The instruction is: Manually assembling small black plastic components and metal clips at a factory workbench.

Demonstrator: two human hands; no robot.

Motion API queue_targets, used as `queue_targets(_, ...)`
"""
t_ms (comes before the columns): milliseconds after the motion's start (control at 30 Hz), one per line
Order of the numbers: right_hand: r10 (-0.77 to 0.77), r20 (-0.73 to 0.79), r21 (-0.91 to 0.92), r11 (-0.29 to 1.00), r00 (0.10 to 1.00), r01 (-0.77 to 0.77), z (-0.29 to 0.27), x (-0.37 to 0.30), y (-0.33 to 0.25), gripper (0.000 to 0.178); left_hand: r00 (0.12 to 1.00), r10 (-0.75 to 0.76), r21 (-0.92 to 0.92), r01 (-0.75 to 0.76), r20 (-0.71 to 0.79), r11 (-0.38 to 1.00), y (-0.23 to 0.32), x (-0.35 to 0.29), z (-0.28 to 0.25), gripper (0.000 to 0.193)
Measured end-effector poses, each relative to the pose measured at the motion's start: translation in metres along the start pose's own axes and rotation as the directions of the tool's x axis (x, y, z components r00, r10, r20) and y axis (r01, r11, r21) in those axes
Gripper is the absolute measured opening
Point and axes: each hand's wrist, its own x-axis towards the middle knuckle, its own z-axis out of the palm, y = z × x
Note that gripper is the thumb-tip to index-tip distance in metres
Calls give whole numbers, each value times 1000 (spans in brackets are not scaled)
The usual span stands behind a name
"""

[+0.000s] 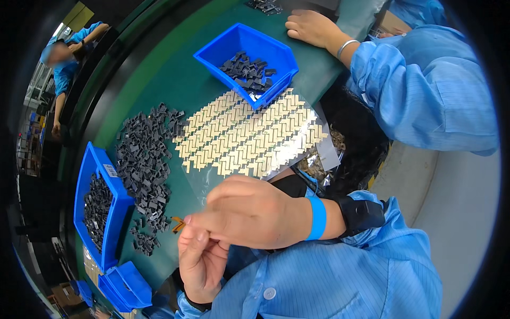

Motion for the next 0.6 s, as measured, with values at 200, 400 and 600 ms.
queue_targets(200, 511, -63, 669, 659, 857, -343, 8, -9, -8, 22, 993, 76, 30, -74, -85, 997, -1, 4, 2, 24)
queue_targets(400, 692, 3, 886, 333, 721, -322, 25, -11, -13, 8, 987, 134, 138, -120, -94, 983, -4, 5, 1, 24)
queue_targets(600, 731, 116, 935, 147, 672, -322, 24, -8, -16, 7, 964, 256, 263, -230, -68, 937, -8, 3, 1, 23)
